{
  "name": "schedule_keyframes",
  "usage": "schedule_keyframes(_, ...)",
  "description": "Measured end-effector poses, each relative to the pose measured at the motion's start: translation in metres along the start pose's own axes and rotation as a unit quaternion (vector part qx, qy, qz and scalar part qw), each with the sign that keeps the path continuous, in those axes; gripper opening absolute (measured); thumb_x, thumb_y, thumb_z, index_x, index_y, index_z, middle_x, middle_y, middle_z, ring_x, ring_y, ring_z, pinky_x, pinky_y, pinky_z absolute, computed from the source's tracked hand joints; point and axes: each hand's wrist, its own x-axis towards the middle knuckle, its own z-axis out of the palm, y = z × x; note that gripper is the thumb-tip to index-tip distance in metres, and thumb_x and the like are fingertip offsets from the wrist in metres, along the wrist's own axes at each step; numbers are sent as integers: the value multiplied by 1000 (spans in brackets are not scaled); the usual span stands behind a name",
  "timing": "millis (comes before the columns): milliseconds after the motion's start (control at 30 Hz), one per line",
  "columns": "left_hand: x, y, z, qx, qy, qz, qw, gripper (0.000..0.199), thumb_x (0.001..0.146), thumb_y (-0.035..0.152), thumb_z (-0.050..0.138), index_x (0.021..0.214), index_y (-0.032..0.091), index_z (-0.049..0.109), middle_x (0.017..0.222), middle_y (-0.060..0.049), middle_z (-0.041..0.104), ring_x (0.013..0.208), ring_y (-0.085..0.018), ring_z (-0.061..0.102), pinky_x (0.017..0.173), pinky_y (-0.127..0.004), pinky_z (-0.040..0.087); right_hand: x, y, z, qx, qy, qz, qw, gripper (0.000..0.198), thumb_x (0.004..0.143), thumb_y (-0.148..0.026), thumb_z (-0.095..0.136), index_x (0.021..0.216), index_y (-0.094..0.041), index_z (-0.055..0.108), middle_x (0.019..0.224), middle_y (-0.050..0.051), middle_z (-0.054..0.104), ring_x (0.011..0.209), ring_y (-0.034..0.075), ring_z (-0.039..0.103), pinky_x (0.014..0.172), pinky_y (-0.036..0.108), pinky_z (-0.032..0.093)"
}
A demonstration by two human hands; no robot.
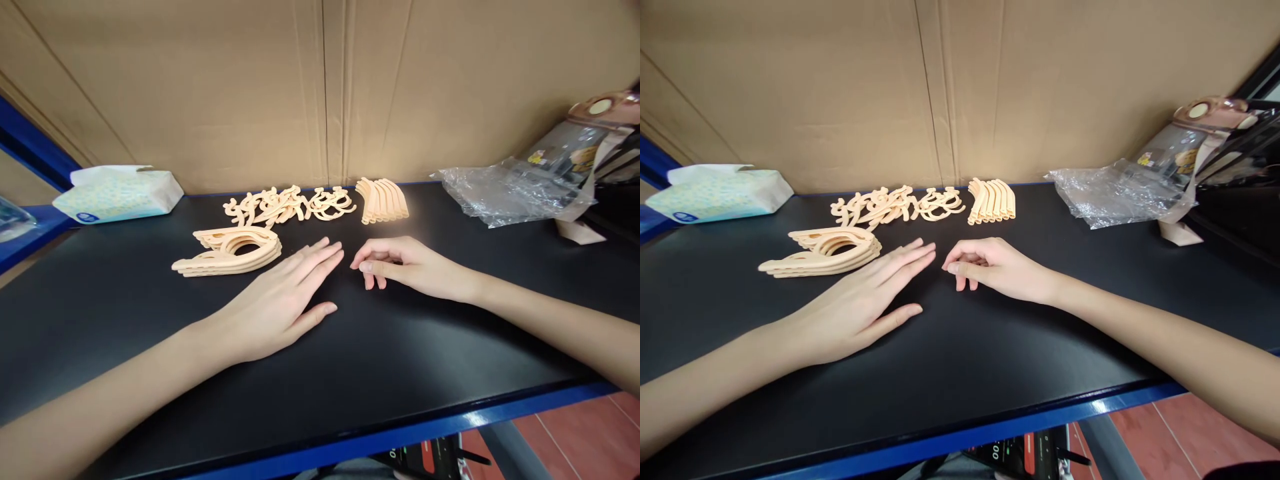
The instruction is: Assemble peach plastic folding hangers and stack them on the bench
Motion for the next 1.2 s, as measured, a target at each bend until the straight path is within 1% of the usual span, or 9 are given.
schedule_keyframes(167, 0, -5, 3, -26, -15, -10, 1000, 61, 100, 48, 36, 150, 13, 29, 156, -11, 32, 145, -25, 28, 118, -42, 31, 3, 0, 0, 10, 36, -3, 999, 21, 92, -35, 55, 95, -15, 63, 70, -1, 66, 58, 9, 57, 58, 23, 46)
schedule_keyframes(300, 2, -3, -3, -37, -75, -31, 996, 59, 101, 49, 34, 149, 14, 34, 156, -9, 33, 145, -25, 29, 118, -45, 30, 7, 1, -9, -3, 152, -2, 988, 24, 90, -38, 56, 88, -15, 65, 64, 0, 64, 53, 10, 56, 52, 24, 43)
schedule_keyframes(400, 3, -2, -7, -43, -88, -41, 994, 59, 100, 49, 35, 149, 15, 34, 157, -9, 32, 145, -25, 29, 118, -45, 29, 12, 7, -27, -39, 262, 21, 964, 18, 87, -32, 56, 84, -16, 64, 65, 1, 64, 53, 10, 55, 50, 25, 41)
schedule_keyframes(467, 3, -2, -7, -48, -86, -43, 994, 59, 100, 48, 36, 149, 15, 35, 156, -9, 32, 145, -26, 29, 119, -44, 29, 15, 16, -43, -94, 354, 42, 930, 12, 85, -26, 56, 84, -17, 63, 66, 0, 63, 56, 11, 56, 52, 25, 41)
schedule_keyframes(600, 2, -3, -6, -54, -86, -45, 994, 58, 100, 48, 36, 148, 16, 36, 156, -8, 33, 145, -26, 30, 119, -45, 29, 21, 43, -75, -148, 424, 72, 891, 14, 80, -25, 60, 92, -19, 62, 81, 3, 64, 66, 13, 56, 57, 26, 42)
schedule_keyframes(700, 1, -3, -4, -55, -81, -46, 994, 58, 100, 49, 35, 148, 16, 36, 156, -8, 33, 145, -26, 29, 118, -45, 30, 26, 63, -90, -170, 442, 113, 874, 19, 80, -33, 61, 93, -19, 60, 83, 4, 66, 68, 15, 57, 62, 28, 45)
schedule_keyframes(833, 1, -5, 0, -62, -62, -39, 995, 57, 100, 49, 37, 147, 17, 37, 155, -9, 35, 144, -27, 31, 117, -43, 32, 37, 75, -98, -187, 453, 174, 854, 26, 87, -43, 49, 90, -19, 58, 75, 4, 68, 66, 17, 61, 69, 32, 47)
schedule_keyframes(967, -1, -6, 3, -61, -39, -29, 997, 55, 100, 48, 37, 146, 18, 38, 154, -9, 38, 143, -26, 33, 117, -42, 32, 46, 72, -99, -236, 451, 213, 834, 39, 77, -57, 59, 94, -22, 60, 78, 5, 70, 80, 26, 63, 74, 38, 44)
schedule_keyframes(1200, 0, -5, 0, -63, -45, -31, 997, 55, 100, 47, 39, 146, 18, 39, 153, -9, 38, 143, -26, 34, 116, -43, 32, 47, 69, -96, -268, 420, 206, 842, 43, 75, -55, 61, 102, -22, 60, 81, 5, 71, 80, 26, 62, 68, 36, 40)
